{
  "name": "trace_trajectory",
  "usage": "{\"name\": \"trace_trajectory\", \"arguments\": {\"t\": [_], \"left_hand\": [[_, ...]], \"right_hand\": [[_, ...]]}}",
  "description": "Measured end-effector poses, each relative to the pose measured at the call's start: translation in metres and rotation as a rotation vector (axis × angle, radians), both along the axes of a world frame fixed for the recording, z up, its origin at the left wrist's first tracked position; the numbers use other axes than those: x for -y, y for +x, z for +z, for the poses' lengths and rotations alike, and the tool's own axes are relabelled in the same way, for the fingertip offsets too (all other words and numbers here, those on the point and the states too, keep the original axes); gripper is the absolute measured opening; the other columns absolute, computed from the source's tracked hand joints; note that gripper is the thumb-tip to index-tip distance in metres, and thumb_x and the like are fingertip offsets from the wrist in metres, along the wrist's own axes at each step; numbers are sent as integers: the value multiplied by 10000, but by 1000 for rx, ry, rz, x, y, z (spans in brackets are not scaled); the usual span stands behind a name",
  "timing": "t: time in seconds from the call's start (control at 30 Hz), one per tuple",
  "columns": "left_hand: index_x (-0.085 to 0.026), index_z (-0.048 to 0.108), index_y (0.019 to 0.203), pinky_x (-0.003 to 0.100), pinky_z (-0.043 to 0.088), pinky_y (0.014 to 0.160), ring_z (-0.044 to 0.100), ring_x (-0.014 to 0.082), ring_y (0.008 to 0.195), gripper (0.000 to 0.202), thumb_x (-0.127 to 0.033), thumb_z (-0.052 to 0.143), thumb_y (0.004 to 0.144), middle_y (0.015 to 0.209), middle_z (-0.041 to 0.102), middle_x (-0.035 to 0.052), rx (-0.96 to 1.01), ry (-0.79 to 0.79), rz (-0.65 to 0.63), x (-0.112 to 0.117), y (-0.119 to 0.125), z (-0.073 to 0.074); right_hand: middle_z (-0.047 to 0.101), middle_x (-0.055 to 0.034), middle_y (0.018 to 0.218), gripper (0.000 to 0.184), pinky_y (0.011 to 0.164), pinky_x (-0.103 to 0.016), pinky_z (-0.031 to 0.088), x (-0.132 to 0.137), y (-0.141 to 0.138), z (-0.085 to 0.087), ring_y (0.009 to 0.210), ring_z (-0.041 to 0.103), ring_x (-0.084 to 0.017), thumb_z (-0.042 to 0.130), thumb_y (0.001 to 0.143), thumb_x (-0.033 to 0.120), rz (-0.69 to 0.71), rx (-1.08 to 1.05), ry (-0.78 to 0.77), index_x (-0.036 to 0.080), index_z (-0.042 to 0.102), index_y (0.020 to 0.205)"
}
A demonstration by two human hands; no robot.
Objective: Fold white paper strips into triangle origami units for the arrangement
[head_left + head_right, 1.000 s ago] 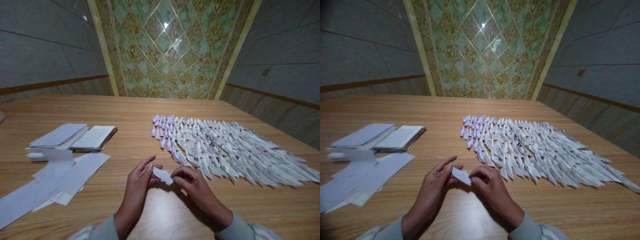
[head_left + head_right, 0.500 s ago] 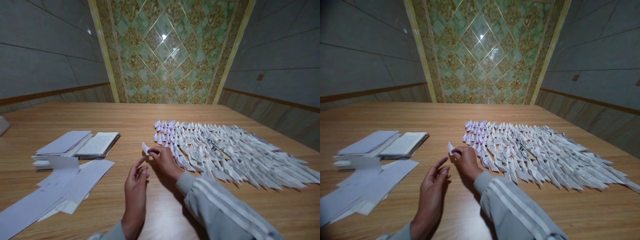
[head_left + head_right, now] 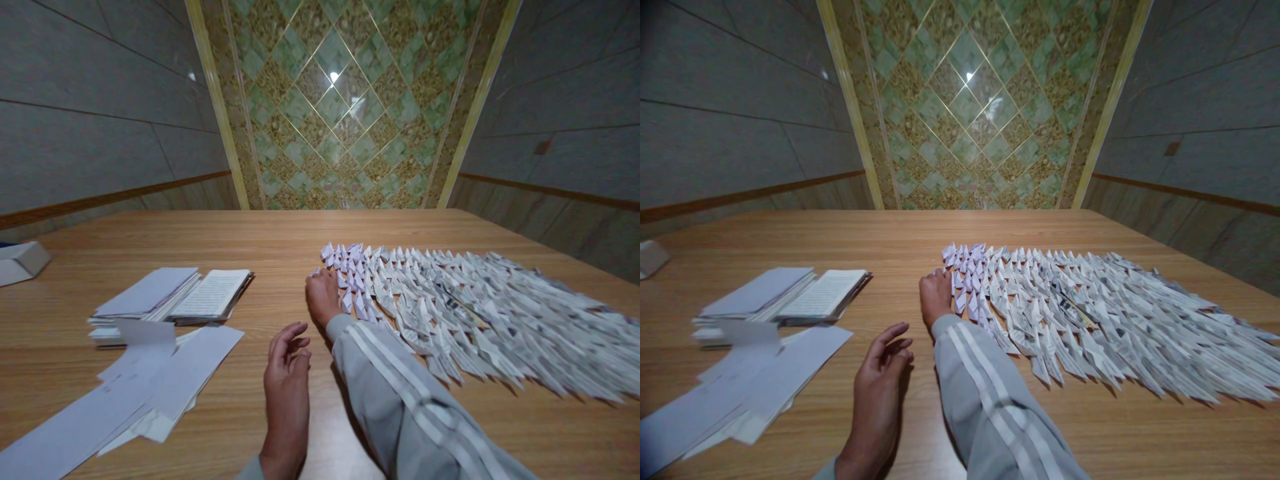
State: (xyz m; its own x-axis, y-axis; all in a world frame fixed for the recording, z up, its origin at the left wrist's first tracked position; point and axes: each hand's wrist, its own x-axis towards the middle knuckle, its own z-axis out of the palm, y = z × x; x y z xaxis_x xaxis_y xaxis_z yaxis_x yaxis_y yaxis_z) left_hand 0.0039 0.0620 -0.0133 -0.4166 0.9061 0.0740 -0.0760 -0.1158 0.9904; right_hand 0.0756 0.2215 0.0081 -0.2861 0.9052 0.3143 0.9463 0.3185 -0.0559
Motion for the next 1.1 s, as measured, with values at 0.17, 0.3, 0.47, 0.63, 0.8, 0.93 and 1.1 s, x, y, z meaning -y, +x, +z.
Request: {"name": "trace_trajectory", "arguments": {"t": [0.17, 0.3, 0.47, 0.63, 0.8, 0.93, 1.1], "left_hand": [[-209, 695, 1103, 302, 487, 745, 624, 230, 959, 363, -272, 649, 748, 1144, 671, 94, 25, -7, -13, 2, 2, 0], [-195, 700, 1074, 305, 498, 744, 627, 225, 928, 361, -288, 670, 726, 1129, 675, 100, 47, -16, -19, 2, 4, 2], [-185, 704, 1054, 293, 499, 744, 634, 209, 890, 374, -309, 685, 702, 1087, 685, 90, 57, -31, -29, 2, 6, 7], [-173, 708, 1042, 283, 489, 724, 637, 198, 830, 398, -332, 707, 677, 987, 697, 74, 99, -63, -38, 4, 8, 12], [-173, 712, 1037, 275, 475, 687, 624, 184, 763, 394, -311, 726, 668, 916, 694, 56, 123, -55, -48, 5, 8, 11], [-172, 702, 1053, 273, 474, 675, 623, 187, 770, 392, -309, 725, 686, 914, 694, 61, 131, -49, -67, 3, 6, 7], [-169, 707, 1044, 279, 470, 666, 618, 191, 765, 386, -311, 725, 685, 900, 690, 66, 121, -52, -74, 3, 6, 3]], "right_hand": [[622, -100, 1287, 300, 911, -447, 566, -8, 15, -4, 1081, 648, -241, 613, 1002, 325, -54, 65, 54, 179, 610, 1264], [621, -101, 1287, 310, 909, -448, 566, -12, 17, -8, 1078, 650, -243, 623, 997, 333, -76, 89, 64, 177, 609, 1264], [622, -100, 1283, 316, 909, -453, 566, -9, 14, -4, 1080, 650, -246, 625, 995, 331, -21, 110, 76, 173, 606, 1268], [621, -98, 1290, 308, 927, -466, 556, -6, 7, 2, 1102, 642, -252, 626, 994, 328, 156, 151, 83, 173, 611, 1260], [632, -94, 1270, 283, 920, -460, 560, -11, -5, 3, 1097, 644, -248, 607, 1004, 305, 221, 199, 46, 168, 616, 1251], [630, -96, 1271, 291, 906, -451, 568, -16, -7, 4, 1083, 649, -245, 607, 1004, 307, 146, 218, 32, 170, 610, 1261], [626, -102, 1273, 319, 903, -451, 568, -19, 0, 3, 1079, 651, -248, 626, 994, 322, 57, 216, 37, 161, 604, 1268]]}}
